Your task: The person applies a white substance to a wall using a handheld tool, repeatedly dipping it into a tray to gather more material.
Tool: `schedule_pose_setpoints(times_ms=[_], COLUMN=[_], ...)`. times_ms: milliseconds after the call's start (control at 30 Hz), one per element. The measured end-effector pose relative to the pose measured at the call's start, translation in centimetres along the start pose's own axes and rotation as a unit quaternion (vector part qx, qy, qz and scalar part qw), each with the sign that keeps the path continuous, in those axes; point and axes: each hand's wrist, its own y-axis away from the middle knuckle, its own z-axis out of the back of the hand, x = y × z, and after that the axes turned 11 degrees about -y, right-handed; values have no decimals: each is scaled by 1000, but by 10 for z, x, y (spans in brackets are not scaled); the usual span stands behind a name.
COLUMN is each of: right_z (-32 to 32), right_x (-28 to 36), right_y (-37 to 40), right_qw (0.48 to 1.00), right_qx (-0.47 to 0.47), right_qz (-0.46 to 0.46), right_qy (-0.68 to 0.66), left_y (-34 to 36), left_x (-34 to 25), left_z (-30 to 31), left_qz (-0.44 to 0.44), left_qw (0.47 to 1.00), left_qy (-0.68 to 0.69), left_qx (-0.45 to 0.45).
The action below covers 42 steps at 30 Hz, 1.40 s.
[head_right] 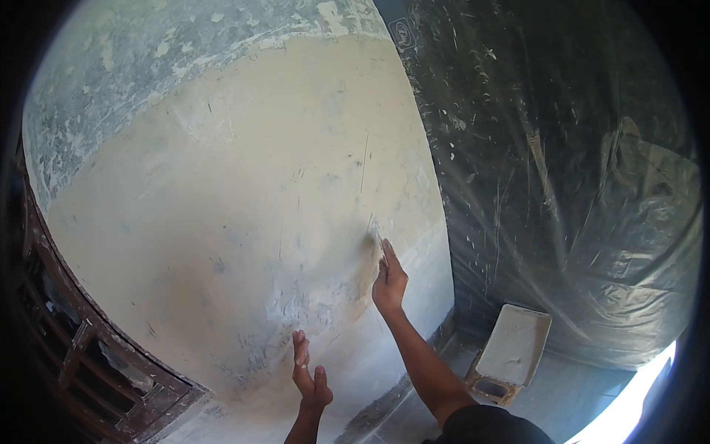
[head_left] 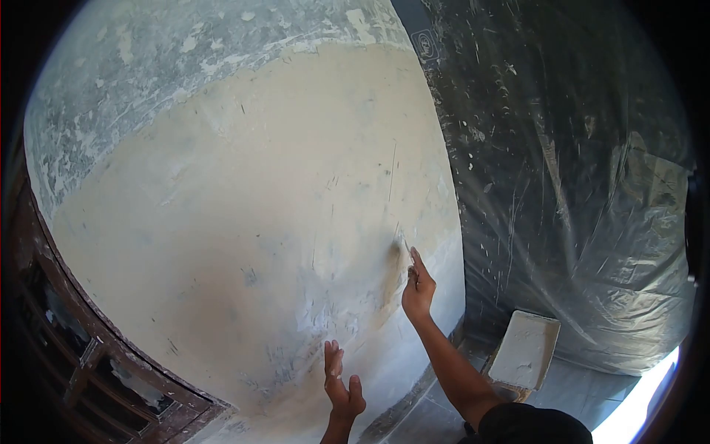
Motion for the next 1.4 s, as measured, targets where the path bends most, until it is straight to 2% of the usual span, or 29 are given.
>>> schedule_pose_setpoints(times_ms=[33,100,167,233,267,300,367,433,533,567,600,633,700,767,833,900,933,1000,1033,1067,1133,1200,1267,1333,1400], right_z=[-7,-19,-27,-40,-44,-47,-49,-44,-19,3,8,10,3,-7,-32,-43,-42,-20,-6,2,12,9,2,-15,-37], right_x=[-7,-25,-32,-35,-31,-27,-23,-20,11,19,21,21,18,-27,-31,-29,-24,-15,-4,0,13,29,11,-11,-29], right_y=[-10,-26,-31,-18,-9,2,38,85,123,105,77,43,-24,-54,-22,56,102,177,191,185,148,60,-18,-54,-16], right_qw=[1000,982,978,984,994,994,994,994,986,989,997,1000,995,994,984,980,984,967,955,955,965,981,984,983,975], right_qx=[-4,-25,-9,10,3,3,58,99,160,140,74,13,-63,-25,20,80,106,230,284,284,226,102,14,2,67], right_qz=[-2,126,141,122,66,67,68,39,1,-7,19,8,80,102,133,134,103,87,74,74,133,154,163,168,165], right_qy=[-3,140,155,126,86,84,56,28,-37,-35,-3,2,14,19,117,121,99,65,34,33,25,61,75,67,133], left_y=[2,5,5,10,13,15,17,16,7,3,3,4,7,13,16,16,16,16,15,16,15,15,15,24,28], left_x=[0,1,6,11,15,18,21,21,10,8,5,2,-2,-5,-4,-7,-8,-9,-9,-7,-4,-16,-18,-16,-16], left_z=[2,6,10,14,16,18,18,12,15,20,21,22,25,27,26,24,24,28,30,31,33,34,33,32,31], left_qz=[7,8,4,0,0,1,7,8,-7,-18,-29,-37,-26,-12,-1,3,7,6,7,7,-16,14,38,29,38], left_qw=[1000,1000,1000,999,999,999,999,1000,999,999,999,998,999,1000,1000,999,999,999,999,999,998,998,997,997,997], left_qy=[-6,-17,-27,-41,-41,-42,-45,-25,-47,-49,-43,-37,-31,-25,-18,-21,-24,-35,-46,-48,-49,-48,-50,-43,-51], left_qx=[-2,6,12,4,3,14,27,-16,-5,-5,-11,-18,-15,-8,-20,-29,-37,-28,-19,-19,-34,-37,-45,-51,-43])
